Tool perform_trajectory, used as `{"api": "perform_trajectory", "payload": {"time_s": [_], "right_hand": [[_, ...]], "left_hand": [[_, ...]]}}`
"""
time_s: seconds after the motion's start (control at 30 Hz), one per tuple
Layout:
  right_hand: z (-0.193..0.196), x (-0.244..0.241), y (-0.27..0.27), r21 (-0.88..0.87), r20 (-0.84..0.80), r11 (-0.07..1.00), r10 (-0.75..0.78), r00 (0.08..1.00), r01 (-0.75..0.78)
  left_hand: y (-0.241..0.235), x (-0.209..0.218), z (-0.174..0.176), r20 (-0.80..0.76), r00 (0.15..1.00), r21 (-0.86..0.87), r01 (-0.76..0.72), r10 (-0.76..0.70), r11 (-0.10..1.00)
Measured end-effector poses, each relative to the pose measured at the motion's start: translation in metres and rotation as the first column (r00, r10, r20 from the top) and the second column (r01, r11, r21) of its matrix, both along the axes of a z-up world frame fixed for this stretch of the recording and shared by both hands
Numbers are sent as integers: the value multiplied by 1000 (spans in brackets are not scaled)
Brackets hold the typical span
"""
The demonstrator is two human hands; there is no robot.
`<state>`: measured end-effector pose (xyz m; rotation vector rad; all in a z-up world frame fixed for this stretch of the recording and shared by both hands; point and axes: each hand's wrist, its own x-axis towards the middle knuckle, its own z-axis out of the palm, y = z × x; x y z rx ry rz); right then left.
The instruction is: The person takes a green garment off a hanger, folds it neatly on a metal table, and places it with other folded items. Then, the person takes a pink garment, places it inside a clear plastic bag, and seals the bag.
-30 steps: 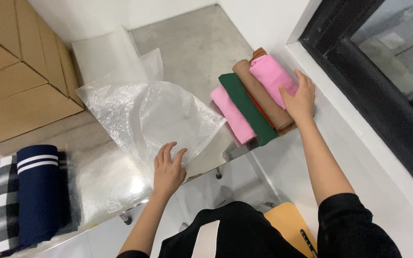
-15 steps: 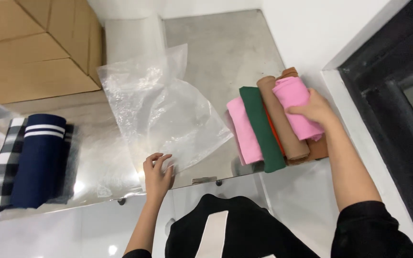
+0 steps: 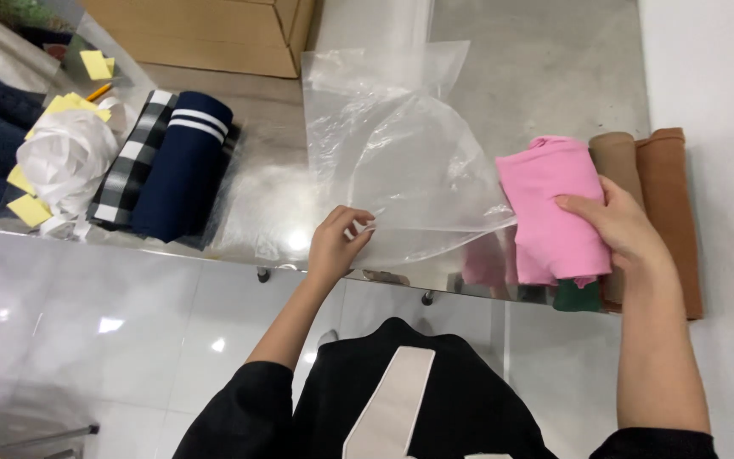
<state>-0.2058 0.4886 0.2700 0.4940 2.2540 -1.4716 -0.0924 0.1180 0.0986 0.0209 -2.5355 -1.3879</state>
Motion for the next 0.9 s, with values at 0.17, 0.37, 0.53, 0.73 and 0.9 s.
{"api": "perform_trajectory", "payload": {"time_s": [0.17,0.37,0.53,0.73,0.9], "right_hand": [[-84,18,-11,-246,47,948,-195,980,200],[-149,65,-59,-459,-5,842,-322,947,284],[-159,112,-141,-511,1,803,-355,935,306],[-135,135,-203,-490,-51,851,-247,968,191],[-166,142,-217,-656,140,717,-190,972,235]], "left_hand": [[-7,-7,18,174,983,-35,66,-59,997],[7,9,63,210,931,-322,354,-298,878],[10,7,23,283,852,-361,520,-440,774],[-20,26,42,283,862,-262,491,-420,831],[-45,37,42,339,835,-156,504,-433,850]]}}
